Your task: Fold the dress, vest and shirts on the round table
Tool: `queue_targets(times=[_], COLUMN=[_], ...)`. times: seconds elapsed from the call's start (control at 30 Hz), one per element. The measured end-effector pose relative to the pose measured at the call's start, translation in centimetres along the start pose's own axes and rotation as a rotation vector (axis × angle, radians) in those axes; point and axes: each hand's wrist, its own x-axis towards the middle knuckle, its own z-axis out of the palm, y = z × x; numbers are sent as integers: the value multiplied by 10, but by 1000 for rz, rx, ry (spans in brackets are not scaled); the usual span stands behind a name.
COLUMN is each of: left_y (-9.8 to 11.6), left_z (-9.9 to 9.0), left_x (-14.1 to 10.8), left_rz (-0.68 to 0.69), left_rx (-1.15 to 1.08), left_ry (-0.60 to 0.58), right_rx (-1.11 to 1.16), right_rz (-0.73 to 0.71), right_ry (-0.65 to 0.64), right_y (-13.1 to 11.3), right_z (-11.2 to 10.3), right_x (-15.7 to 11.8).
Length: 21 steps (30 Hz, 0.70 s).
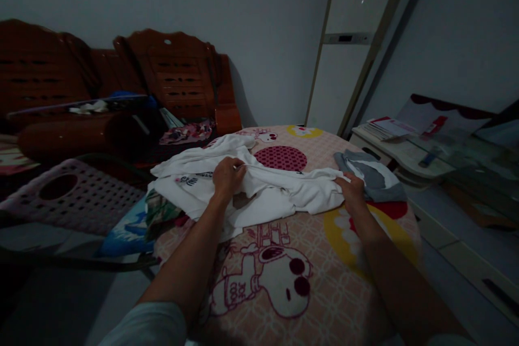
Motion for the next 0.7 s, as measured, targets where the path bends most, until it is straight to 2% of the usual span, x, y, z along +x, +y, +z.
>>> queue_targets(times=[0.1,0.3,0.4,0.53,0.6,0.7], left_y=[2,3,3,19,30,39], left_z=[0,5,4,2,5,17], left_x=[-2,-4,-4,-13,-22,-32], left_rz=[-55,-104,-82,78,203,362], left_rx=[132,205,191,102,47,89], left_ry=[-58,-66,-46,57,-35,-249], right_rx=[-58,-80,-104,-79,-79,-88], right_rz=[65,109,94,92,87,94], right_ry=[88,93,103,81,75,104], right_y=[-1,4,7,10,11,13], right_z=[1,1,0,0,0,0], right_x=[0,3,4,4,4,5])
